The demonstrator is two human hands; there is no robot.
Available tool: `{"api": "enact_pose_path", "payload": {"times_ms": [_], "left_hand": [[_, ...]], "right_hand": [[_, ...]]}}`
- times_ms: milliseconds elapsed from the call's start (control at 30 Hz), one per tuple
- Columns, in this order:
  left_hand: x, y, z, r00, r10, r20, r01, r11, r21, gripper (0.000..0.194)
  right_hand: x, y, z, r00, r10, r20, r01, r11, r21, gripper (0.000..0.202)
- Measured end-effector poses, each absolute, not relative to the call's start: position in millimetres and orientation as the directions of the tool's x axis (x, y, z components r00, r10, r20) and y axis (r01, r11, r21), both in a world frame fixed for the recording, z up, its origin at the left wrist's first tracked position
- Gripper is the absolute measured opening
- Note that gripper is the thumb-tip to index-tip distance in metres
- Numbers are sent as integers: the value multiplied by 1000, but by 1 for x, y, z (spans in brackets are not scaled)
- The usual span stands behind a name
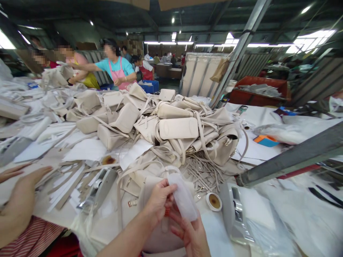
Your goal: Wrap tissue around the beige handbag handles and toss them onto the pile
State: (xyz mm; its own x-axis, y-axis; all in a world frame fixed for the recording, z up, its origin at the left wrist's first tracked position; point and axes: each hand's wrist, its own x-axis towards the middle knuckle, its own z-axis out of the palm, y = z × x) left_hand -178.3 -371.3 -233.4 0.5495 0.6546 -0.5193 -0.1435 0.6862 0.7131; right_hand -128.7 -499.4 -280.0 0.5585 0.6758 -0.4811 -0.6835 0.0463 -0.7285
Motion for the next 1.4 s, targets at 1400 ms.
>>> {"api": "enact_pose_path", "payload": {"times_ms": [1400], "left_hand": [[-229,-388,-235,394,870,-298,-5,326,945,24]], "right_hand": [[-96,-426,-222,238,918,-316,-117,-296,-948,40]]}}
